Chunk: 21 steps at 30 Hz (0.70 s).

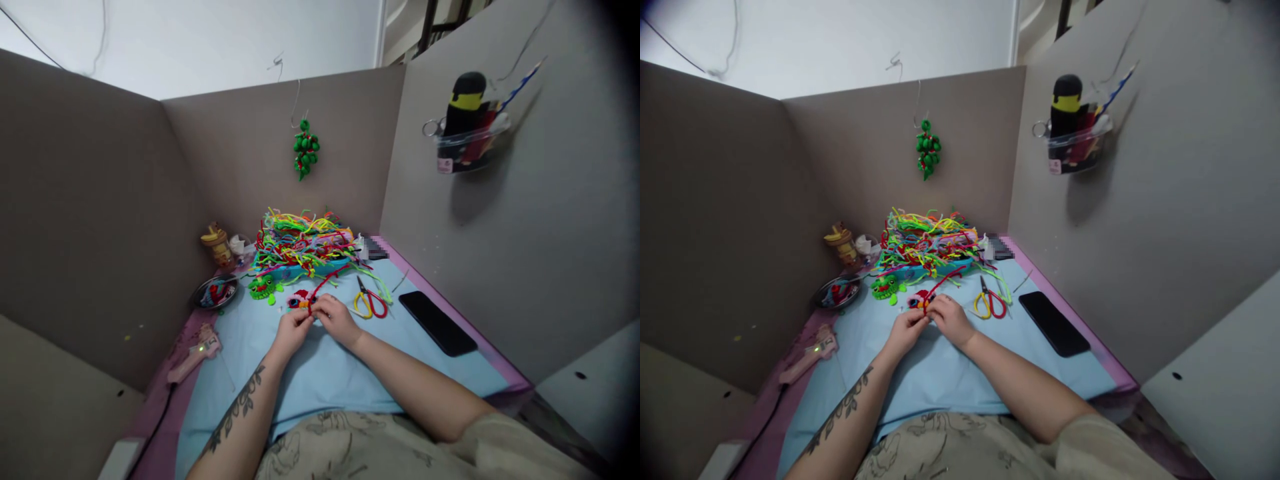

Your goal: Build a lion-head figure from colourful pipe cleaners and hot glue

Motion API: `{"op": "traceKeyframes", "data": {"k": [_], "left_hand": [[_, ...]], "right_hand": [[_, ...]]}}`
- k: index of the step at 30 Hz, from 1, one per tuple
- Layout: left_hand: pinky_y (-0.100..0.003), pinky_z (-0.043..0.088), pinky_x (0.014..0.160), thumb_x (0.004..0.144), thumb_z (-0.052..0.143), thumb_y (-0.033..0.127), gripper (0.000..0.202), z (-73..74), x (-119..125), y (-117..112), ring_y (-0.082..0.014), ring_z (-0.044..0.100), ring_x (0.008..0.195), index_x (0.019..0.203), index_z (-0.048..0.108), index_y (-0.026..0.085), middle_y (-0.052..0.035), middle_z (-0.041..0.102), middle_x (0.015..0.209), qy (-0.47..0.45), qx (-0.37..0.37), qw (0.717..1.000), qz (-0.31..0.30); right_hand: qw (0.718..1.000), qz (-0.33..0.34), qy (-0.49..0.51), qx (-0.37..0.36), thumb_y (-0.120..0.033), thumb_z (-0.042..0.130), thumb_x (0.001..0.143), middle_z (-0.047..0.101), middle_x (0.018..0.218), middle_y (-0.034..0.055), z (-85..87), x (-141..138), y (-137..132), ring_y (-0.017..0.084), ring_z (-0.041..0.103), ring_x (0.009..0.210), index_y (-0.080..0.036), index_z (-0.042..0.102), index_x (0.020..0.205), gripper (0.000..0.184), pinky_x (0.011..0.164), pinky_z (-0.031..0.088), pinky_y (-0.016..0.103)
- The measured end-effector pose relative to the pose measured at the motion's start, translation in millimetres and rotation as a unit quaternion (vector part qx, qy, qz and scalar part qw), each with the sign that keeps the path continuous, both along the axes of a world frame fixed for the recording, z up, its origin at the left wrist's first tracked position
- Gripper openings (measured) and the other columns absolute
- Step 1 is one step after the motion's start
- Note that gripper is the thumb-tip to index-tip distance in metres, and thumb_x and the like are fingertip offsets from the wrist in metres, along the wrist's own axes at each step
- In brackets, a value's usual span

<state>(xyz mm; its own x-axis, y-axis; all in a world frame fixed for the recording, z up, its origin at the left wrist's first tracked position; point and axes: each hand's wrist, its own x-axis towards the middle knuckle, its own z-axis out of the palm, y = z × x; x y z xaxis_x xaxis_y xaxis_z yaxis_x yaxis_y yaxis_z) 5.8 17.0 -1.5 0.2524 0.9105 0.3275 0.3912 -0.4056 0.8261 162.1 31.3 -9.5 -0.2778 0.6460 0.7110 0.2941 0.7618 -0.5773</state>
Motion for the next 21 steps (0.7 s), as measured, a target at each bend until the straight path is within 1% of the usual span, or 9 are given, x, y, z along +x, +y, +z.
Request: {"op": "traceKeyframes", "data": {"k": [1,3,6,8,11,14,16,19,21], "left_hand": [[-0.022,0.033,0.056,0.076,0.054,0.03,0.027,-0.5,0,0,-0.0116,0.043,0.059,0.053,0.055,0.015,0.0016,0.046,0.056,0.0,0.01,1.0,0.005],[-0.023,0.034,0.058,0.076,0.052,0.028,0.024,-2.0,1,1,-0.0121,0.043,0.061,0.056,0.054,0.015,0.0011,0.047,0.06,-0.01,0.017,1.0,0.021],[-0.023,0.034,0.057,0.076,0.05,0.028,0.022,-3.3,2,2,-0.0121,0.042,0.06,0.059,0.053,0.015,0.0014,0.047,0.06,-0.029,-0.009,0.999,0.035],[-0.023,0.034,0.057,0.075,0.05,0.029,0.02,-2.6,2,2,-0.0124,0.043,0.06,0.061,0.054,0.015,0.0014,0.048,0.06,-0.034,-0.035,0.999,0.025],[-0.024,0.036,0.061,0.073,0.05,0.027,0.017,1.1,3,-1,-0.0138,0.046,0.063,0.064,0.058,0.015,0.0003,0.052,0.062,-0.036,-0.061,0.998,-0.001],[-0.025,0.036,0.062,0.071,0.049,0.025,0.016,5.3,3,-4,-0.0142,0.047,0.064,0.062,0.058,0.015,0.0003,0.053,0.061,-0.04,-0.077,0.996,-0.007],[-0.024,0.035,0.061,0.069,0.048,0.024,0.016,6.5,3,-5,-0.0135,0.046,0.061,0.06,0.058,0.015,0.0008,0.052,0.058,-0.049,-0.094,0.994,-0.019],[-0.024,0.034,0.058,0.067,0.048,0.023,0.016,5.0,4,-4,-0.0124,0.045,0.058,0.058,0.058,0.014,0.0012,0.05,0.055,-0.068,-0.117,0.99,-0.043],[-0.023,0.032,0.055,0.068,0.048,0.024,0.017,2.8,4,-3,-0.0116,0.043,0.055,0.061,0.059,0.014,0.001,0.05,0.054,-0.088,-0.125,0.988,-0.035]], "right_hand": [[1.0,0.001,0.012,-0.014,-0.014,0.051,0.082,0.057,0.079,0.0043,1.1,-1,0,0.018,0.054,0.08,-0.02,0.063,0.079,0.013,0.075,0.044,0.032],[0.997,-0.002,0.043,-0.067,-0.017,0.055,0.08,0.058,0.081,0.0042,2.6,-3,-1,0.017,0.054,0.078,-0.02,0.064,0.083,0.01,0.071,0.045,0.03],[0.98,0.008,0.102,-0.17,-0.021,0.059,0.077,0.059,0.086,0.0048,1.6,-5,2,0.017,0.056,0.078,-0.019,0.065,0.087,0.012,0.065,0.046,0.027],[0.966,0.035,0.126,-0.222,-0.024,0.062,0.075,0.06,0.086,0.0051,-0.7,-6,5,0.017,0.057,0.08,-0.018,0.067,0.083,0.011,0.067,0.046,0.028],[0.944,0.097,0.14,-0.282,-0.028,0.064,0.073,0.063,0.079,0.0039,-3.9,-4,9,0.017,0.058,0.077,-0.017,0.067,0.076,0.012,0.072,0.045,0.03],[0.92,0.159,0.164,-0.318,-0.031,0.066,0.072,0.062,0.076,0.0021,-4.0,-2,10,0.016,0.057,0.076,-0.016,0.065,0.077,0.016,0.075,0.043,0.031],[0.909,0.191,0.181,-0.325,-0.034,0.067,0.072,0.06,0.079,0.0014,-2.4,-3,9,0.015,0.056,0.075,-0.016,0.063,0.076,0.019,0.075,0.042,0.03],[0.898,0.218,0.194,-0.329,-0.039,0.067,0.072,0.057,0.083,0.001,-0.2,-5,6,0.011,0.053,0.069,-0.016,0.058,0.073,0.025,0.071,0.042,0.027],[0.891,0.217,0.2,-0.345,-0.045,0.064,0.074,0.056,0.08,0.0001,-0.6,-7,5,0.01,0.05,0.063,-0.017,0.056,0.075,0.029,0.066,0.041,0.025]]}}
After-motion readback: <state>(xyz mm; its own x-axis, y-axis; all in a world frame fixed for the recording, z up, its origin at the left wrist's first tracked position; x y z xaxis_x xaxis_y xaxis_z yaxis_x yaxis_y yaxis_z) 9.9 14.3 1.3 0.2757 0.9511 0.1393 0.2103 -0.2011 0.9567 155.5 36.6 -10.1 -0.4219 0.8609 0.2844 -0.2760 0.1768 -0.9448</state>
